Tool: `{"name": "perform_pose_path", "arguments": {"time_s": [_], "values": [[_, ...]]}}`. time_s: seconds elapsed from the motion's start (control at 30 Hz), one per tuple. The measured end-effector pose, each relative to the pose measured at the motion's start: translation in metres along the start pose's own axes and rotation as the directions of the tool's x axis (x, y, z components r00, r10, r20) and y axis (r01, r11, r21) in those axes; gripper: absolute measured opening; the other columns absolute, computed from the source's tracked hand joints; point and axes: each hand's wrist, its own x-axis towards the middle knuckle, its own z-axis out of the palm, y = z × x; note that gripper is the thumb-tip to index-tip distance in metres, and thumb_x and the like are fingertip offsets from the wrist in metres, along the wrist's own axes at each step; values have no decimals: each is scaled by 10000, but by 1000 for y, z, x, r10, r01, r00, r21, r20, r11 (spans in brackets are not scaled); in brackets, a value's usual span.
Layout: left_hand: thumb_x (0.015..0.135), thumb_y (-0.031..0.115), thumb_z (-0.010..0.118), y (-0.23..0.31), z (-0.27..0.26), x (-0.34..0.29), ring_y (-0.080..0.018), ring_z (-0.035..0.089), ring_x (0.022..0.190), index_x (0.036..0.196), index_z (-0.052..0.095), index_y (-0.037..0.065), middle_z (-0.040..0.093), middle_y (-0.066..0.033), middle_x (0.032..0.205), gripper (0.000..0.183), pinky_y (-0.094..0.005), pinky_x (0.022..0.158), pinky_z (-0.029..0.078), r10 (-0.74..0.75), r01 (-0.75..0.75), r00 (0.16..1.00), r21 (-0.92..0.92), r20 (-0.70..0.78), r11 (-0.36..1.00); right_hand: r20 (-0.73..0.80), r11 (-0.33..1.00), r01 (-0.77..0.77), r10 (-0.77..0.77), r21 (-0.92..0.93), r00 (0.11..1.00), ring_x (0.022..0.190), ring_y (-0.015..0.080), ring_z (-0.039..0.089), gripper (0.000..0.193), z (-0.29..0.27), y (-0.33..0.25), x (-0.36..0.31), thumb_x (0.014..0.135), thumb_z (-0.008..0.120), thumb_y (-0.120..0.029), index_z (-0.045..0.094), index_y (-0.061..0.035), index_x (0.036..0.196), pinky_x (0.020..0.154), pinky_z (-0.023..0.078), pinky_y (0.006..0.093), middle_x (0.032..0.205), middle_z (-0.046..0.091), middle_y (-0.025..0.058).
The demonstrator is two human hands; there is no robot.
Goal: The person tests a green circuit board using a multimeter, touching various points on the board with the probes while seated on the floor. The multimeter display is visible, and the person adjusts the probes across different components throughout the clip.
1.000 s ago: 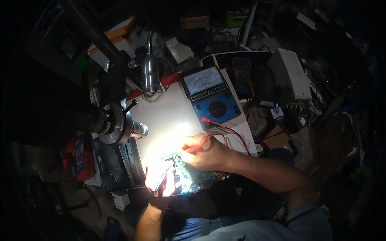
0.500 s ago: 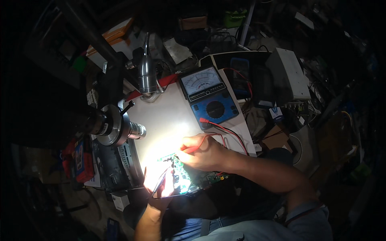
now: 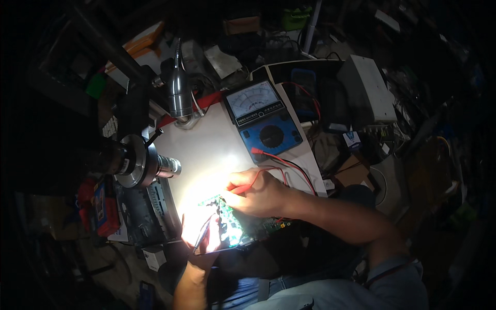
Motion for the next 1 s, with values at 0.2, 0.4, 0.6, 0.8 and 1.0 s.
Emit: {"name": "perform_pose_path", "arguments": {"time_s": [0.2,0.4,0.6,0.8,1.0], "values": [[860,-46,667,-1,-6,-2,-318,679,855,1052,709,-14,702,-170,935,199,-413,806,566,39,-40,999,-66,-14,997,-38,989,92,-88,113,995,768,148,686,106,-17,-12,0,926,696,-91,691,15,924,699,533,302,835,720,91],[939,-73,591,13,-24,2,-297,735,976,1249,639,-64,740,-225,1089,314,-350,883,560,20,12,987,-197,157,980,67,742,-258,277,619,958,836,151,712,164,-34,-39,-2,964,677,-111,694,39,1026,758,569,286,915,737,114],[1026,90,526,17,-30,9,-354,706,1155,1345,589,-110,702,-284,1229,382,-417,1027,532,-7,119,949,-339,314,933,49,685,-270,325,677,945,913,158,710,215,-34,-33,-8,923,747,-87,688,56,1072,833,573,285,1027,724,114],[1060,170,477,23,-22,16,-382,668,1222,1333,590,-137,673,-310,1274,427,-454,1074,504,128,4,944,-402,303,916,116,652,-297,306,697,945,1014,229,728,194,-40,-40,-11,1002,655,-82,591,39,1140,887,607,347,1065,672,149],[1054,243,593,32,-18,-2,-378,683,1174,1328,606,-124,659,-312,1286,458,-446,1000,562,-137,321,938,-654,318,685,36,763,-171,191,623,981,920,166,726,176,-38,-45,-16,990,687,-89,610,40,1082,820,586,292,989,721,124]]}}
